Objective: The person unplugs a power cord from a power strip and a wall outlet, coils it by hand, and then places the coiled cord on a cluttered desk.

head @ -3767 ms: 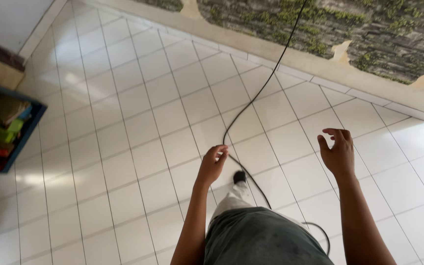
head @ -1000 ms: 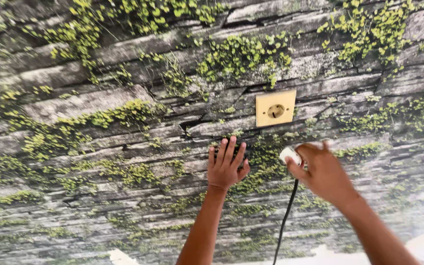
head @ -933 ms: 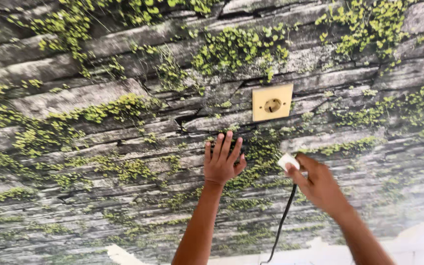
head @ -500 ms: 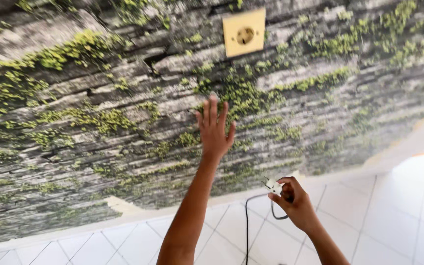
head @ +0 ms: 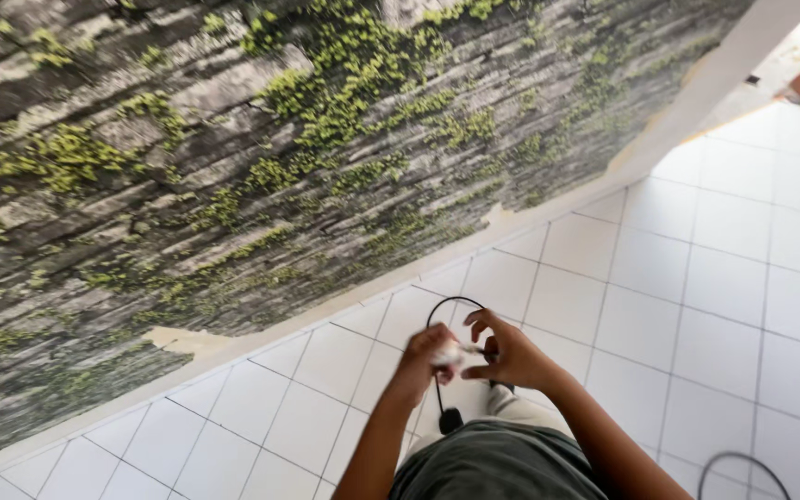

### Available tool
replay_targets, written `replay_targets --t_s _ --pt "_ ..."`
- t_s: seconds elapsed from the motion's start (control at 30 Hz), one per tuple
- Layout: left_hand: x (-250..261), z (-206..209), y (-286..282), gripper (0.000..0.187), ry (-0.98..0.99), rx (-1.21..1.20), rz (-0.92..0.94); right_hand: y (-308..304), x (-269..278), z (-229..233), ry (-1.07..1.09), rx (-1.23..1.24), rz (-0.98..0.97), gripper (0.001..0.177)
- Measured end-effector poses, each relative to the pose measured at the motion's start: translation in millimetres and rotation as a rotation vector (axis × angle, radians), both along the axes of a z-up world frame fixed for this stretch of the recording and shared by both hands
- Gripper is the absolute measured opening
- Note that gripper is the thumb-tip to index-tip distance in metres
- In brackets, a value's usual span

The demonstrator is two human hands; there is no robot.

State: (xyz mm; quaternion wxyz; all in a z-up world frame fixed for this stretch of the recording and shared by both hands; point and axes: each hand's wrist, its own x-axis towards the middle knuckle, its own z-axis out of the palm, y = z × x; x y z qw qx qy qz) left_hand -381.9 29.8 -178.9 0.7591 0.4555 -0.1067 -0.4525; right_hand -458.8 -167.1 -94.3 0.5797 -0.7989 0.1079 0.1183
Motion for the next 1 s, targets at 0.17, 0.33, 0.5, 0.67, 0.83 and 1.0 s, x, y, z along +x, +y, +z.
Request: replay_targets --t_s 0.17,0.33,0.5,0.67,0.83,1.0 --pt "37 59 62 0.024 0.726 -0.421 0.738 -17 -21 -109 0.330 0.061 0.031 0.035" --pt "58 79 96 0.032 0.163 -0.563 0.695 -79 -90 -191 0.162 0.018 -0.500 0.026" --pt "14 27 75 0.026 0.306 -0.357 0.495 -92 -152 -154 0.014 0.020 -0.782 0.024" --pt "-59 -2 49 0.036 0.088 0.023 -0.255 -64 -186 -88 -0.199 0.242 -0.909 0.021" --pt "-135 -2 10 0.048 0.115 0.168 -0.557 -42 -207 -40 -0.282 -0.005 -0.871 0.024" --pt "-161 33 -12 0.045 0.307 0.271 -0.046 -35 -252 -39 -0.268 -0.061 -0.859 0.024"
